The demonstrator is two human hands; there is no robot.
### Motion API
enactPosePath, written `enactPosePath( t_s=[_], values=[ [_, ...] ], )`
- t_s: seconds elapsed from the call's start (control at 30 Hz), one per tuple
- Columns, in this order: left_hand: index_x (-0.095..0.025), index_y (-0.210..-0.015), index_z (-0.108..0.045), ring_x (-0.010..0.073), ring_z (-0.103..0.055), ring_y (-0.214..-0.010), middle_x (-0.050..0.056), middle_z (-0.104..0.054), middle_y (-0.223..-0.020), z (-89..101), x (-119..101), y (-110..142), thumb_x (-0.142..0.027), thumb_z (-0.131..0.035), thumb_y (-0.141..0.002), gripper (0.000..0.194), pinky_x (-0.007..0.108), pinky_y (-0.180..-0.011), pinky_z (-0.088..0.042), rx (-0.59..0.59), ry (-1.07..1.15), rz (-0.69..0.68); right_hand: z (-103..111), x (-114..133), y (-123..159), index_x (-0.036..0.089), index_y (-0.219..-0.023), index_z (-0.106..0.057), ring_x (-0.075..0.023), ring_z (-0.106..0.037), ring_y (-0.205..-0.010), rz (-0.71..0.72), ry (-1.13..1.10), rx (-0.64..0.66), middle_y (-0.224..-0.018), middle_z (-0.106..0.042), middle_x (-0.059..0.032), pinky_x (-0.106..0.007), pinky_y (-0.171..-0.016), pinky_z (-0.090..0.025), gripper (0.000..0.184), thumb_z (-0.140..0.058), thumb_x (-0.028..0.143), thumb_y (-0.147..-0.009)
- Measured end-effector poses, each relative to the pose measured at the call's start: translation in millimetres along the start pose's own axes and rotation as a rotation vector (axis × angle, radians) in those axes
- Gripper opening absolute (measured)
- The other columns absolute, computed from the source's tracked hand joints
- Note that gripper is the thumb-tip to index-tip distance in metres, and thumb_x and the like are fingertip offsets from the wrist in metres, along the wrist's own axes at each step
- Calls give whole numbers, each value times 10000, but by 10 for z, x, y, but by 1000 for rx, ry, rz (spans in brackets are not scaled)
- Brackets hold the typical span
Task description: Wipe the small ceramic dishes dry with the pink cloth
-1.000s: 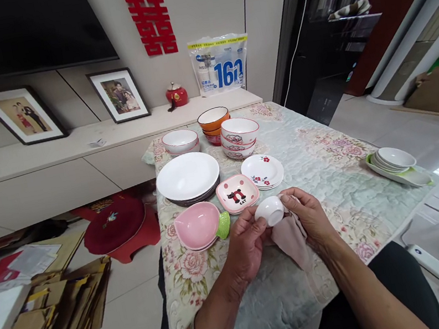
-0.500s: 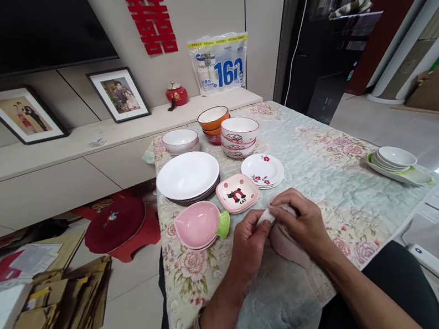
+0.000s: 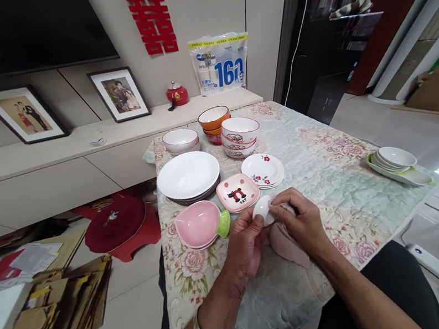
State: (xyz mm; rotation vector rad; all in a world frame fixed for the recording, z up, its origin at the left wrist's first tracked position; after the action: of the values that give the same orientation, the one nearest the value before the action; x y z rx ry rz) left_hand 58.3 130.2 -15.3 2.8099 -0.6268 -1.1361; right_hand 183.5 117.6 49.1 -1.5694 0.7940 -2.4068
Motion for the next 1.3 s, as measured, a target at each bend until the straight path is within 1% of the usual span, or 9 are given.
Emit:
enactPosePath(
  t_s=[0.2,0.3,0.4,0.5,0.67,0.83,0.93,1.17,1.3],
  values=[
    [-134,-1016,-742,241,-691,-955,94,-762,-985,-14,-7,-16,-289,-884,-649,424,391,-945,-511,25,78,7,-41,-552,76,207,-853,-654,-170,-592,-664,-508,-433,-30,-773,-677,-13,-284,-595,-485,287,-755,463,-772],
    [-143,-1058,-725,233,-695,-957,94,-757,-1032,-17,-4,-22,-294,-874,-670,443,378,-928,-523,34,93,15,-177,-615,164,204,-874,-641,-159,-575,-581,-685,-628,39,-710,-671,-5,-274,-536,-467,367,-786,507,-725],
    [-157,-1080,-704,244,-699,-972,91,-755,-1045,-6,24,-20,-319,-858,-695,445,373,-872,-551,25,77,30,-221,-606,203,208,-847,-631,-139,-550,-534,-746,-719,76,-663,-650,19,-260,-522,-446,371,-818,490,-693],
    [-161,-1101,-687,234,-709,-949,92,-754,-1057,18,84,-7,-340,-832,-735,432,351,-820,-563,-2,46,61,-113,-589,156,207,-827,-645,-127,-535,-548,-671,-660,26,-655,-634,30,-249,-540,-431,330,-826,451,-697],
    [-150,-1092,-673,225,-722,-903,109,-756,-1055,42,155,11,-416,-783,-784,421,352,-836,-552,-32,15,102,69,-353,36,210,-794,-698,-154,-565,-639,-367,-253,-5,-693,-661,11,-268,-606,-441,204,-774,397,-762],
    [-146,-975,-684,178,-686,-839,62,-743,-937,69,138,-16,-391,-810,-752,354,301,-795,-541,-41,119,93,-161,-34,31,231,-840,-743,-181,-636,-712,-124,-150,254,-792,-719,-18,-295,-654,-473,126,-736,356,-824],
    [-144,-998,-675,182,-675,-798,63,-733,-908,108,198,-15,-379,-812,-737,377,307,-753,-541,-65,155,165,-178,-33,20,234,-878,-764,-204,-658,-810,-123,-210,321,-867,-728,-39,-316,-727,-498,146,-693,361,-863],
    [-168,-1132,-650,205,-676,-755,94,-732,-959,50,286,42,-449,-679,-837,408,303,-601,-505,-52,201,314,50,-283,-11,254,-1000,-733,-213,-658,-911,-266,-244,137,-989,-703,-35,-329,-789,-508,156,-655,305,-874],
    [-180,-1029,-672,151,-614,-623,39,-693,-799,33,361,48,-561,-596,-876,418,245,-480,-433,-5,145,367,-39,-68,-1,252,-962,-691,-199,-653,-875,-68,-89,157,-945,-693,-32,-338,-791,-512,97,-671,229,-870]
  ],
)
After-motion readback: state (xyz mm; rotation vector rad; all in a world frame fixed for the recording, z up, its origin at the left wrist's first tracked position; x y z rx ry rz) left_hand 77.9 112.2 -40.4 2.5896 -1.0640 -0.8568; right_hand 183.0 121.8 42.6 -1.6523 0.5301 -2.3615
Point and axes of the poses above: each hand's wrist, its own y-axis away from the middle knuckle, its own z-axis out of the back of the hand, x = y × z, the point moved 10 cm from there along -y, towards the middle knuckle
